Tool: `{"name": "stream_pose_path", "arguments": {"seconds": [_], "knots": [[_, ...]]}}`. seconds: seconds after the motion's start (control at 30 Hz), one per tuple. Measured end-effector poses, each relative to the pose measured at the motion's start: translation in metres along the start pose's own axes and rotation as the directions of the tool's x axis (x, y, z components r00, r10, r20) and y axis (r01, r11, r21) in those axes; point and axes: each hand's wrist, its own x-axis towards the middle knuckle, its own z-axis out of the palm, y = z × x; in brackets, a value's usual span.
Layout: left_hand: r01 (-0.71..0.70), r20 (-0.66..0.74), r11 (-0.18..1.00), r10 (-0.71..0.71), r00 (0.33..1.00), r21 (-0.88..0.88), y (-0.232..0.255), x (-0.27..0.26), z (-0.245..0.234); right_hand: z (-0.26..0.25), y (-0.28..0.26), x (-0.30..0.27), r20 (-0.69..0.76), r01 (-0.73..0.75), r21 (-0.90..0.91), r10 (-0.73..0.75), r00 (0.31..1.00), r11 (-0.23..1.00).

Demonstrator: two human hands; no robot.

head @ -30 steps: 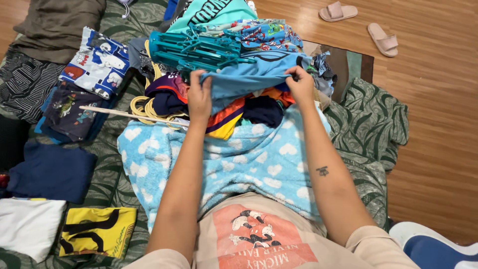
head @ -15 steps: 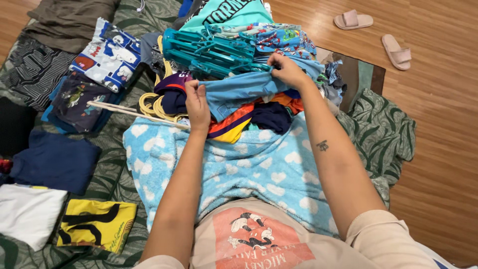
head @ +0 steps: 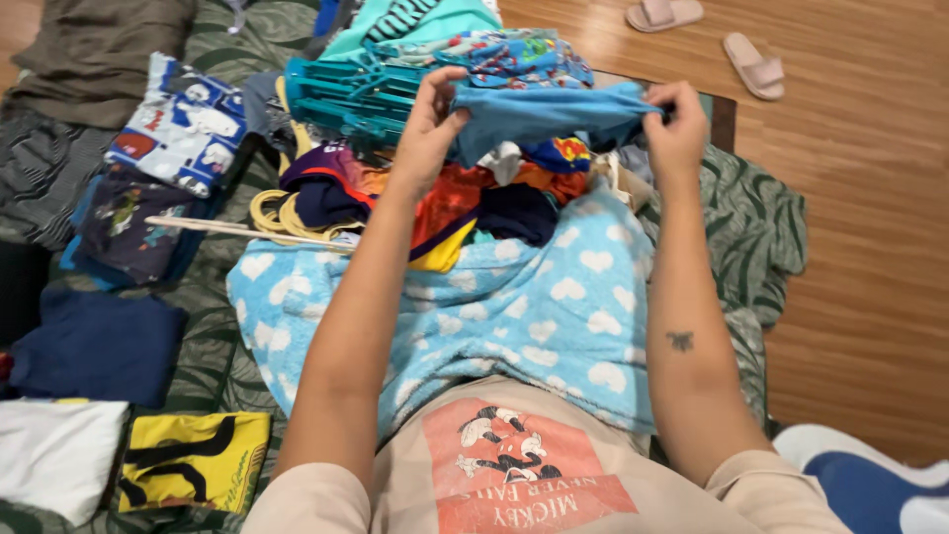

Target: The person sorts a pile of clothes on a bed by picking up items one at a time and placing them into different stacks.

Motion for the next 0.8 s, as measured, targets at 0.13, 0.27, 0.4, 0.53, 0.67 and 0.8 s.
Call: {"name": "stream_pose_path", "arguments": {"seconds": [0.13, 0.27, 0.4, 0.53, 0.67, 0.8], "knots": [[0.008, 0.232, 0.988, -0.044, 0.972, 0.154, 0.023, -0.003, -0.011, -0.024, -0.058, -0.057, 0.091, 0.024, -0.328, 0.007, 0.996, 0.944], [-0.134, 0.206, 0.461, -0.108, 0.973, 0.877, 0.027, -0.057, -0.053, 0.009, -0.082, -0.121, 0.631, -0.249, -0.196, 0.316, 0.708, 0.948], [0.210, -0.120, 0.082, -0.601, 0.790, 0.974, 0.006, -0.088, -0.063, 0.029, -0.089, -0.148, 0.794, -0.406, -0.462, 0.572, 0.205, 0.788], [0.073, -0.080, -0.044, -0.183, 0.980, 0.996, -0.005, -0.082, -0.047, -0.002, -0.047, -0.134, 0.636, -0.603, -0.275, 0.612, 0.471, 0.749], [0.051, -0.030, 0.456, -0.053, 0.998, 0.888, -0.012, -0.073, 0.013, -0.033, 0.020, -0.148, 0.105, -0.522, -0.392, 0.600, 0.793, 0.758], [-0.173, 0.210, 0.568, 0.000, 0.978, 0.805, -0.055, -0.088, 0.102, -0.051, 0.056, -0.170, -0.121, -0.607, -0.474, 0.635, 0.763, 0.638]]}}
